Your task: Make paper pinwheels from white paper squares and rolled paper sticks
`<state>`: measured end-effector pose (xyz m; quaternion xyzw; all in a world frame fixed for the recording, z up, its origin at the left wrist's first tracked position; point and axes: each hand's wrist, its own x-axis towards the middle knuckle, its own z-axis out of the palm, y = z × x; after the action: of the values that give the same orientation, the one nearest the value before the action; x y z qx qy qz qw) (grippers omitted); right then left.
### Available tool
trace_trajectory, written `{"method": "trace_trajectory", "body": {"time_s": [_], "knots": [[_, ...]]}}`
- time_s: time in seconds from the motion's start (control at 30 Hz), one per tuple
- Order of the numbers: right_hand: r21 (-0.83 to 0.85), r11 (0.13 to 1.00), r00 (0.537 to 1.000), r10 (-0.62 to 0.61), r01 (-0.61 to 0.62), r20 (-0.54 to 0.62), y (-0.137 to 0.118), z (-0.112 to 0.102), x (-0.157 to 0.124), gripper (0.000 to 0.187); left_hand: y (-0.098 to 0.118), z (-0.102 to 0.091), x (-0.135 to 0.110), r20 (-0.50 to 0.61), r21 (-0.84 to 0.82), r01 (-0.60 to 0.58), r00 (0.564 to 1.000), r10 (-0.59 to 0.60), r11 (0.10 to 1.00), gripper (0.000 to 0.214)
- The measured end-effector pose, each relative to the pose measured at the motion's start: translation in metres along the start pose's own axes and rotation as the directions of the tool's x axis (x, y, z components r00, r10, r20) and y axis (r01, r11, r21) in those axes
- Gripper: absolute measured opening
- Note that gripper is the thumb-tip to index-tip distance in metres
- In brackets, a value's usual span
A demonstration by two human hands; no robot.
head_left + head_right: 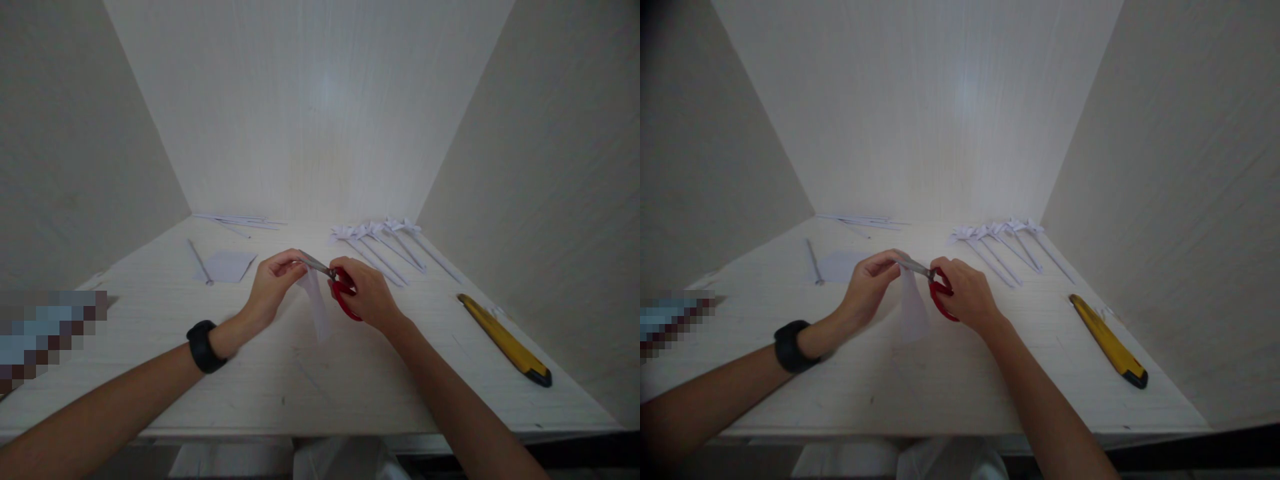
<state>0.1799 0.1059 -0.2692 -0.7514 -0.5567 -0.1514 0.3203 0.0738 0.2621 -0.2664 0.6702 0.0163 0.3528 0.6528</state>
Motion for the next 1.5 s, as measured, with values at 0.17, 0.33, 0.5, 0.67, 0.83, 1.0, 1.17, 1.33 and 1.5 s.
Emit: {"method": "trace_trajectory", "body": {"time_s": [0.17, 0.33, 0.5, 0.67, 0.83, 1.0, 1.17, 1.33, 1.5], "knots": [[-0.012, 1.0, 1.0, 0.0, 0.0, -0.002, -0.0008, -0.0008, 0.0001, 0.02, -0.0011, -0.0004, 0.0009, -0.003, 0.003, 0.007, 1.0, -0.007, 1.0, 0.004], [0.001, 1.0, 1.0, 0.006, -0.006, 0.0, -0.001, -0.0008, 0.0002, 0.019, -0.0023, -0.0011, 0.0008, -0.005, -0.007, 0.005, 1.0, -0.005, 1.0, 0.003], [-0.004, 0.999, 0.999, 0.034, -0.034, -0.014, -0.0013, -0.0008, -0.0001, 0.018, -0.0008, -0.0005, 0.001, -0.017, -0.014, 0.009, 1.0, -0.009, 1.0, 0.003], [0.01, 1.0, 1.0, 0.026, -0.026, 0.004, -0.0033, -0.0024, 0.0003, 0.018, 0.0001, 0.0007, 0.0006, -0.015, -0.037, 0.029, 0.999, -0.03, 0.999, 0.003], [-0.005, 1.0, 1.0, 0.014, -0.014, 0.018, -0.0033, -0.0031, 0.0008, 0.017, -0.0009, 0.0007, 0.0001, -0.025, -0.023, 0.047, 0.999, -0.047, 0.999, 0.005], [-0.048, 0.999, 1.0, 0.013, -0.012, 0.02, -0.0015, -0.0028, 0.0002, 0.018, -0.0024, -0.0001, 0.0006, -0.037, -0.011, 0.044, 0.998, -0.044, 0.999, 0.006], [-0.058, 0.998, 1.0, 0.009, -0.007, 0.023, -0.0003, -0.0025, -0.0003, 0.018, -0.0016, 0.0, 0.0004, -0.032, -0.028, 0.047, 0.998, -0.048, 0.998, 0.007], [-0.088, 0.996, 0.999, 0.017, -0.014, 0.034, 0.0008, -0.002, 0.0008, 0.021, -0.0021, -0.0003, 0.0, -0.027, -0.021, 0.044, 0.999, -0.045, 0.999, 0.006], [-0.074, 0.997, 0.999, 0.028, -0.025, 0.034, 0.0007, -0.001, 0.0018, 0.019, -0.0039, -0.001, 0.0004, -0.022, -0.023, 0.042, 0.999, -0.043, 0.999, 0.005]]}}
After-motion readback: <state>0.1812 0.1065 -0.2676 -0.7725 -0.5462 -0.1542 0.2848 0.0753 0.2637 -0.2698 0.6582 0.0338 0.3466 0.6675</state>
